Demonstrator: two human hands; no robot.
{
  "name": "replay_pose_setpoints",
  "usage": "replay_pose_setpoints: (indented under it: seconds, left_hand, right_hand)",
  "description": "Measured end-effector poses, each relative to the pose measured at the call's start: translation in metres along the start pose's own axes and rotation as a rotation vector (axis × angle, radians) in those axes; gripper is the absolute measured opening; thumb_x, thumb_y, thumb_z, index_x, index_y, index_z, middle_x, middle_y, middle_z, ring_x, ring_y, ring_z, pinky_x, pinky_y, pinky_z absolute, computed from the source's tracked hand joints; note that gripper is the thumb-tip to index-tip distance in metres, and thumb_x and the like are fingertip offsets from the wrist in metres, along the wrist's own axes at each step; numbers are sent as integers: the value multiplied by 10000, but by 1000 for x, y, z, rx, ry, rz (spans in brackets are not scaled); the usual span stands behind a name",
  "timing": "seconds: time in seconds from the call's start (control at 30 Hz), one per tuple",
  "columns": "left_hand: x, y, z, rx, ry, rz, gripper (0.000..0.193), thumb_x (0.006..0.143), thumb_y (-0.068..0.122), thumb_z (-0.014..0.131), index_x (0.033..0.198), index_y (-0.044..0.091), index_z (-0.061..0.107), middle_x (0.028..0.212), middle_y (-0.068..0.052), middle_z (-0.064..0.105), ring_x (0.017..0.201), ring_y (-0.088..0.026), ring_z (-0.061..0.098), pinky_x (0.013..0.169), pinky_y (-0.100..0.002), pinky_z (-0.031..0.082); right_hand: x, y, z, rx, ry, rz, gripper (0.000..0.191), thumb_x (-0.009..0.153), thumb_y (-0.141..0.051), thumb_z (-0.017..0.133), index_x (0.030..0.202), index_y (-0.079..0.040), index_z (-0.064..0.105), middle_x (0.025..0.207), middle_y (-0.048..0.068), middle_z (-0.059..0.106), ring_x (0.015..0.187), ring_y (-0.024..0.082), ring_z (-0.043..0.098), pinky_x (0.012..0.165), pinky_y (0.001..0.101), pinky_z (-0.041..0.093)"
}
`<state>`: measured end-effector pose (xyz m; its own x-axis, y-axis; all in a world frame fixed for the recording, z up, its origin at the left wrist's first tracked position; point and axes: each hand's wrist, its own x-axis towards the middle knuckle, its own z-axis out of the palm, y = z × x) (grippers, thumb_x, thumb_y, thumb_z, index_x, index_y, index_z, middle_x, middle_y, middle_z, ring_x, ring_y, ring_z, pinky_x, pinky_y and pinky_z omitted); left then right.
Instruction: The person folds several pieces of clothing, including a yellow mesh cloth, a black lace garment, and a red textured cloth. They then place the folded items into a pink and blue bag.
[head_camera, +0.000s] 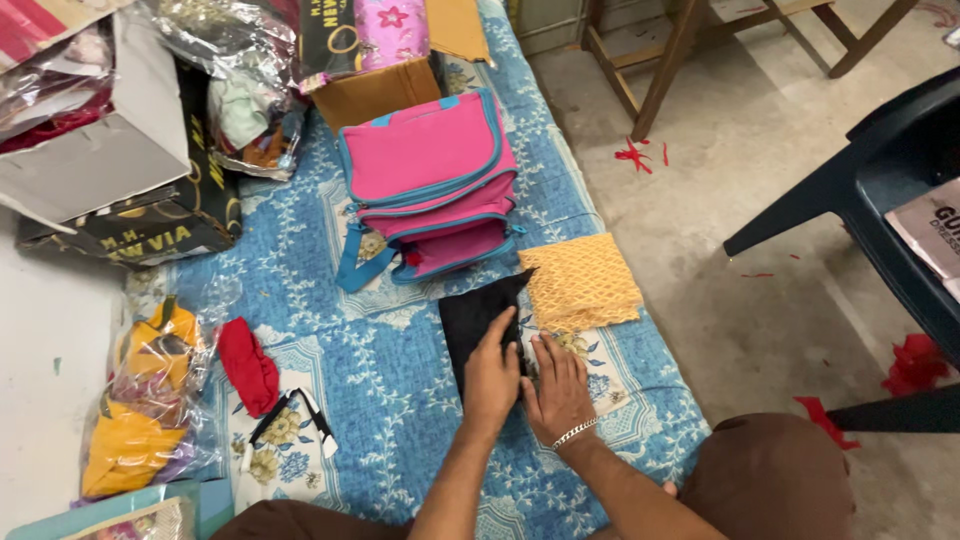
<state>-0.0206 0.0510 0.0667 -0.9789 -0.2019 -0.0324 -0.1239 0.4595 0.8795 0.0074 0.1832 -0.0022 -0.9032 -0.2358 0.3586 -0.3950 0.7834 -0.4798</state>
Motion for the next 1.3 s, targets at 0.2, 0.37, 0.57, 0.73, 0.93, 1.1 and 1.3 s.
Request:
replay_pose_setpoints:
  seconds: [0.2,0.37,0.57,0.73,0.93,1.1,1.3]
  left_hand:
    - [13,-5,34,-86,-10,56,395,962,149,607,1350,77,592,1271,-183,693,1175,-359,680,946,-412,545]
    - [2,-29,20,-115,115,47,301,1064,191,490,1294,59,633,1249,-151,720,1161,-309,709,974,-379,536]
    - [-20,-50,-1,212,320,64,324,939,141,627,1250,50,646,1258,-164,647,1217,-363,584,1056,-440,434]
    - [-27,-46,-1,370,151,-32,743,766,339,802,1433,136,547,1510,-166,438,1368,-388,399,1101,-530,329]
    - [-31,-42,5,602,-248,117,810,847,501,721,1540,253,381,1692,-109,153,1565,-324,87,1211,-563,80]
    - [-25,-48,7,541,-286,134,806,899,483,623,1586,204,309,1692,-115,123,1563,-320,52,1208,-550,40]
    - [-9,-60,18,603,-1,227,627,1039,417,442,1599,159,325,1701,-132,199,1572,-350,142,1227,-544,110]
  right_hand:
    - [5,11,-6,14,2,27,530,999,-229,468,1475,2,442,1418,207,548,1329,355,493,1154,535,290]
    - [11,12,-19,53,-17,35,542,989,-277,501,1473,-36,471,1331,177,608,1289,329,521,1138,527,289]
    - [10,11,-24,79,4,-15,535,1020,-340,509,1475,-61,470,1387,169,597,1320,315,526,1161,517,289]
    - [8,10,-23,37,10,-24,650,969,-466,533,1498,-93,475,1308,201,562,1237,348,511,1126,542,275]
    - [6,7,-18,-54,-45,52,489,966,-440,518,1364,-167,596,1279,168,588,1255,328,517,1152,560,250]
    - [6,12,-14,-29,-48,27,471,1022,-316,469,1372,-16,567,1437,159,550,1337,300,499,1176,527,271]
    - [9,16,-16,-39,-39,36,567,995,-345,498,1407,45,520,1539,198,449,1391,328,432,1167,535,251]
